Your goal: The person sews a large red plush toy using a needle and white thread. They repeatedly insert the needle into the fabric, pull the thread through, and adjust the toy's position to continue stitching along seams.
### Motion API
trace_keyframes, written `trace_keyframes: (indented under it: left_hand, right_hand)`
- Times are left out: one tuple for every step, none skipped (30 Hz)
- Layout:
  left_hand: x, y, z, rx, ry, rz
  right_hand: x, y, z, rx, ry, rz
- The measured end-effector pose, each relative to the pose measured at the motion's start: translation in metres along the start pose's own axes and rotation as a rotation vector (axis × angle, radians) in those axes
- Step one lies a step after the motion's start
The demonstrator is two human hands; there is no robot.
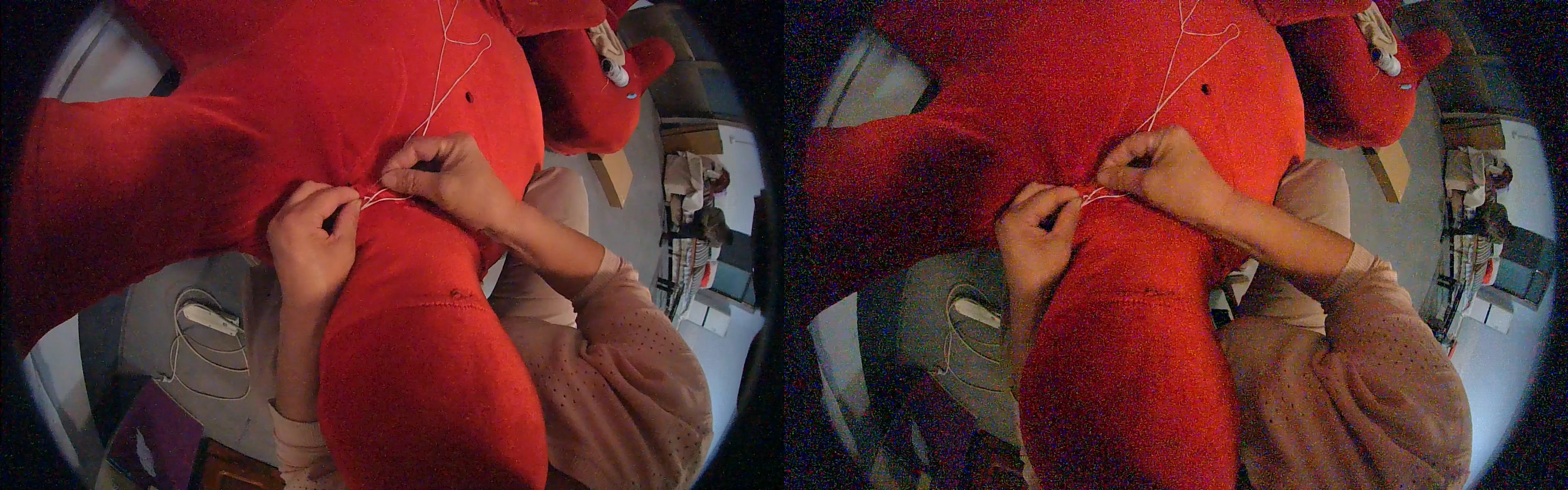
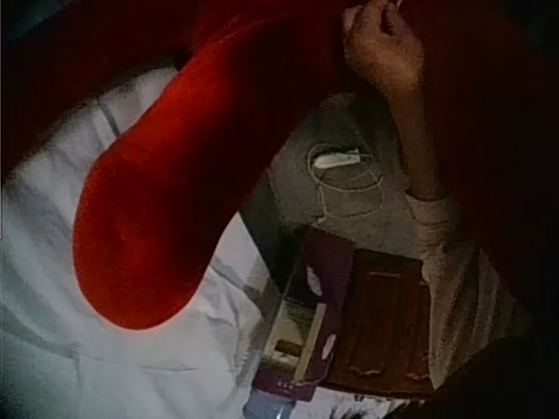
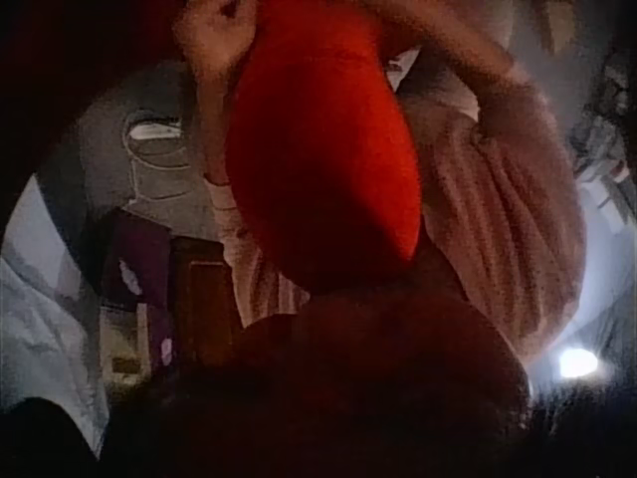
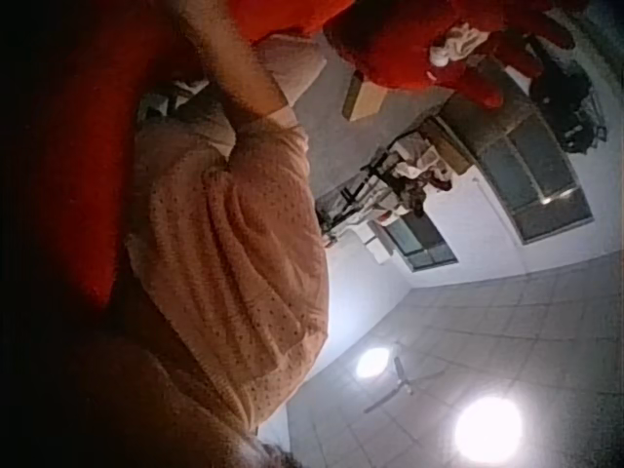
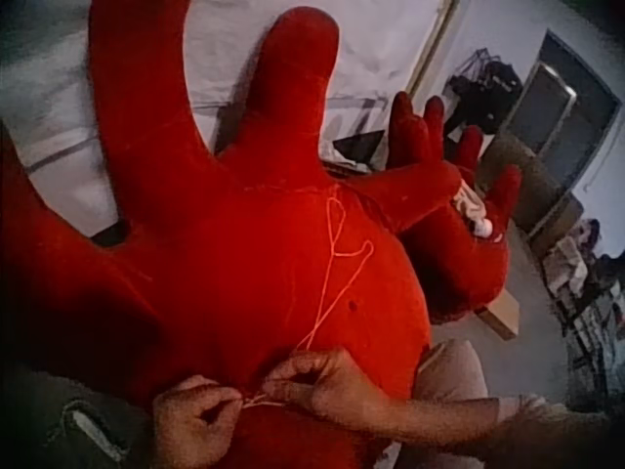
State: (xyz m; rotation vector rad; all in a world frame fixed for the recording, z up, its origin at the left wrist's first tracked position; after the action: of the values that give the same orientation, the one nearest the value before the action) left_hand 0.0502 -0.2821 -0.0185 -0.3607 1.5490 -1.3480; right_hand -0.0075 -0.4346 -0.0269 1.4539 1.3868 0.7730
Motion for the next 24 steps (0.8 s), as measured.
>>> trace_keyframes:
  left_hand:
    - [0.0, 0.001, 0.0, -0.01, 0.001, -0.005]
    - [0.001, 0.002, 0.001, -0.02, 0.003, -0.009]
    - [0.002, 0.002, 0.001, -0.029, 0.005, -0.014]
    - [0.002, 0.001, 0.002, -0.024, -0.007, -0.017]
    - [0.002, 0.0, 0.002, -0.018, -0.019, -0.019]
    - [0.001, -0.001, 0.003, -0.012, -0.03, -0.021]
    - [0.001, -0.002, 0.004, -0.003, -0.034, -0.031]
    - [0.002, -0.002, 0.005, 0.003, -0.037, -0.04]
    - [0.002, -0.002, 0.005, 0.009, -0.041, -0.049]
    - [0.002, -0.002, 0.006, 0.004, -0.042, -0.047]
    - [0.002, -0.003, 0.006, 0.0, -0.043, -0.047]
    - [0.002, -0.003, 0.007, -0.003, -0.045, -0.047]
    - [0.002, -0.003, 0.007, -0.01, -0.043, -0.046]
    - [0.002, -0.002, 0.007, -0.017, -0.041, -0.044]
    - [0.002, -0.002, 0.007, -0.023, -0.038, -0.042]
    - [0.002, -0.002, 0.007, -0.013, -0.038, -0.034]
    - [0.002, -0.002, 0.007, -0.006, -0.038, -0.024]
    - [0.001, -0.002, 0.006, 0.001, -0.038, -0.014]
    - [-0.001, -0.001, 0.006, -0.015, -0.039, -0.024]
    - [-0.001, -0.002, 0.007, -0.028, -0.039, -0.037]
    - [-0.001, -0.001, 0.008, -0.041, -0.038, -0.05]
    - [-0.004, -0.001, 0.01, -0.025, -0.088, -0.089]
    - [-0.009, 0.003, 0.013, -0.012, -0.14, -0.127]
    - [-0.013, 0.005, 0.014, 0.001, -0.191, -0.166]
  right_hand:
    - [0.0, 0.0, 0.0, 0.033, 0.015, -0.001]
    - [-0.001, -0.002, -0.001, 0.067, 0.029, 0.001]
    - [-0.001, -0.004, -0.002, 0.1, 0.044, 0.002]
    - [0.0, -0.002, -0.001, 0.062, 0.052, 0.018]
    - [0.003, -0.002, 0.001, 0.023, 0.059, 0.037]
    - [0.005, -0.001, 0.002, -0.016, 0.067, 0.055]
    - [0.006, 0.0, 0.003, -0.045, 0.066, 0.045]
    - [0.006, 0.001, 0.004, -0.073, 0.067, 0.036]
    - [0.006, 0.003, 0.004, -0.101, 0.067, 0.026]
    - [0.008, 0.004, 0.005, -0.105, 0.067, 0.017]
    - [0.009, 0.006, 0.007, -0.11, 0.066, 0.006]
    - [0.009, 0.007, 0.008, -0.114, 0.064, -0.006]
    - [0.01, 0.007, 0.008, -0.13, 0.062, 0.0]
    - [0.011, 0.006, 0.009, -0.146, 0.059, 0.008]
    - [0.011, 0.006, 0.009, -0.162, 0.057, 0.015]
    - [0.007, 0.007, 0.01, -0.168, 0.01, 0.025]
    - [0.003, 0.01, 0.01, -0.172, -0.034, 0.036]
    - [-0.001, 0.013, 0.009, -0.176, -0.077, 0.047]
    - [-0.006, 0.02, 0.01, -0.24, -0.117, 0.063]
    - [-0.015, 0.026, 0.011, -0.305, -0.161, 0.076]
    - [-0.024, 0.032, 0.012, -0.371, -0.205, 0.089]
    - [-0.028, 0.038, 0.015, -0.397, -0.191, 0.106]
    - [-0.029, 0.046, 0.019, -0.423, -0.172, 0.122]
    - [-0.03, 0.054, 0.021, -0.449, -0.155, 0.138]
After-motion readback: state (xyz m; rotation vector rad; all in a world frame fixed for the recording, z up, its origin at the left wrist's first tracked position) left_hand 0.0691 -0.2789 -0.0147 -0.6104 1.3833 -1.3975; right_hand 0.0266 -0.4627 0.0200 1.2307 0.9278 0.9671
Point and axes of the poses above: each hand's wrist, its own z-axis towards the middle knuckle, its own x-axis out of the palm, y = z × x, the point moved 8 cm from there along z, towards the middle knuckle
